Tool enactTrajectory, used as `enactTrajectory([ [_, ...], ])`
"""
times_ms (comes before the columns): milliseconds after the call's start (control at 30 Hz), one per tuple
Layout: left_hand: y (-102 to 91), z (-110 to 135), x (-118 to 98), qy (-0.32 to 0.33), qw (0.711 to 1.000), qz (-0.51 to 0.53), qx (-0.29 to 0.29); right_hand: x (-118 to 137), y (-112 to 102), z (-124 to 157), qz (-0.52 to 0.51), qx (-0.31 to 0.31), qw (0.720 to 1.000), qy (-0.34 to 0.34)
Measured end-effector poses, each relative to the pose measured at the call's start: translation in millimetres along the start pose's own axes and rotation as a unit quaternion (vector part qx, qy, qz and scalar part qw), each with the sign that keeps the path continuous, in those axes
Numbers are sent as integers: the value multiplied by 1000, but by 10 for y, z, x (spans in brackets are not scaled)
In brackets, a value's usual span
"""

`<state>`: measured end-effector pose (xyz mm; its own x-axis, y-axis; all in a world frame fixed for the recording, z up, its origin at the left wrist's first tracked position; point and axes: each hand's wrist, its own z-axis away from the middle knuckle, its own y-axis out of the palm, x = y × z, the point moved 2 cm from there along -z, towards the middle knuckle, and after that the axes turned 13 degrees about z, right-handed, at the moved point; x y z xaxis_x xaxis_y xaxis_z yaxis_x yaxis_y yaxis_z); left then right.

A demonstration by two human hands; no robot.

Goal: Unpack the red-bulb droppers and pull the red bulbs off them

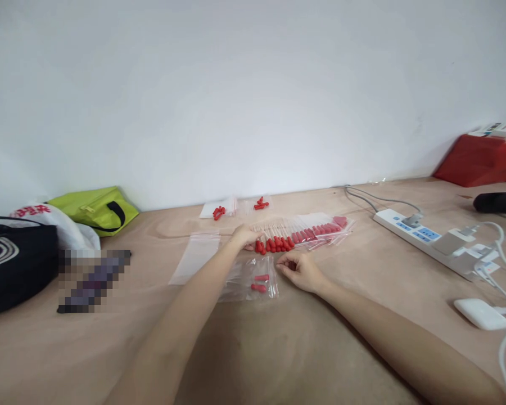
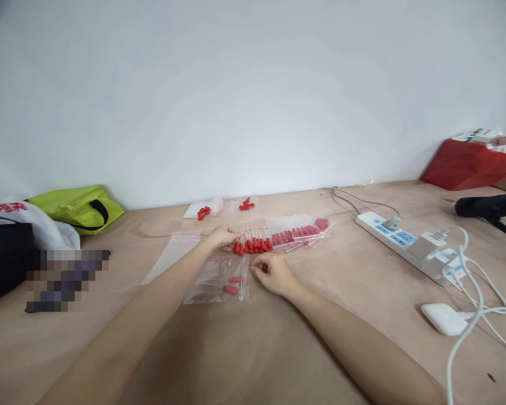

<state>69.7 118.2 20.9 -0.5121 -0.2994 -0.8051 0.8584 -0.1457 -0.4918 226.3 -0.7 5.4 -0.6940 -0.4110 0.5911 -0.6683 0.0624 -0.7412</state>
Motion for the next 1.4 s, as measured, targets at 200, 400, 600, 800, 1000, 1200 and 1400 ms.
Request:
enactTrajectory([
  [200, -104, 89, 9, 65, 997, -44, -16, -36, 29, 1, -20, 24, 999, 10],
  [400, -371, 798, 214, 270, 960, -76, 5, -58, 60, 12, -27, 59, 998, -2],
  [600, -437, 1326, 598, 432, 881, -141, 131, 4, 55, -2, -12, 79, 996, -33],
  [800, -347, 1254, 682, 376, 914, -127, 81, 83, 66, -22, -13, 105, 992, -67],
  [1000, -307, 1238, 650, 364, 924, -112, 48, 167, 103, -45, 20, 101, 994, -40],
  [1200, -308, 1278, 653, 357, 916, -161, 88, 267, 143, -83, 70, 87, 992, -64],
  [1400, -335, 1292, 680, 364, 898, -212, 126, 256, 108, -83, 53, 79, 994, -47],
])
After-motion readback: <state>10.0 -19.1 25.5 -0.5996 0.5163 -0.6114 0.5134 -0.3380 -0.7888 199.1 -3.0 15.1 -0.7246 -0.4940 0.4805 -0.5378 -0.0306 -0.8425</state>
